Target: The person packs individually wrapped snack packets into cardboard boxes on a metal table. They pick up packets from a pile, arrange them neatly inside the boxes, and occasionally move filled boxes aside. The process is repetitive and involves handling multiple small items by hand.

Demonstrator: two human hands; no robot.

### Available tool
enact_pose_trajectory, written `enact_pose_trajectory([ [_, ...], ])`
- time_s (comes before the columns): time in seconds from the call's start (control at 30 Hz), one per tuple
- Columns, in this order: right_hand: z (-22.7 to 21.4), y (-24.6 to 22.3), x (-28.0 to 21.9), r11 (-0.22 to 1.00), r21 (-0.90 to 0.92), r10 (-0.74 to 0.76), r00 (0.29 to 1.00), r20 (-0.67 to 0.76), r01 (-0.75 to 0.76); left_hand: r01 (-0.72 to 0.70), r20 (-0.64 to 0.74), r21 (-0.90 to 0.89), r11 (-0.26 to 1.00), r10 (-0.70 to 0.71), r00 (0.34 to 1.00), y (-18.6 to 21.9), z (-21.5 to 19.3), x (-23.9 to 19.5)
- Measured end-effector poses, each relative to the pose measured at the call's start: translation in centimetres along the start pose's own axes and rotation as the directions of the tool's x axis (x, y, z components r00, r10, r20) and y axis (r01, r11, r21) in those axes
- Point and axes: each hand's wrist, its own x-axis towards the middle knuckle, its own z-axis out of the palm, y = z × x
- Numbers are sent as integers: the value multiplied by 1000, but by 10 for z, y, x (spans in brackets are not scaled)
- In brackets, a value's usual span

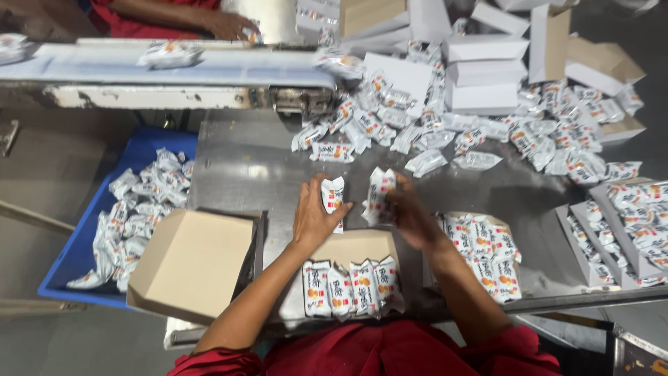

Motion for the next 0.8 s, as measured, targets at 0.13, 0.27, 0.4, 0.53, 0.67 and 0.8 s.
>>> enact_pose_trajectory([
  [0.13,48,62,-31,936,-351,-68,979,-193,-4,11,86,143,990,-24,996,1,-5,-41],
  [0.27,70,81,-49,852,-521,-149,975,-165,42,-48,58,215,976,36,998,-3,-9,-71],
  [0.4,72,94,-55,831,-530,-240,969,-65,170,-69,81,288,955,48,996,-2,-21,-80],
  [0.53,87,97,-67,822,-565,-158,983,-97,76,-42,173,322,946,-15,985,0,-26,-73],
  [0.67,88,84,-71,422,-901,-47,990,-133,-101,-32,415,419,907,-160,896,-4,-30,-62],
  [0.8,88,89,-67,256,-966,-172,985,1,45,-101,427,260,960,-20,904,-12,-37,-54],
])
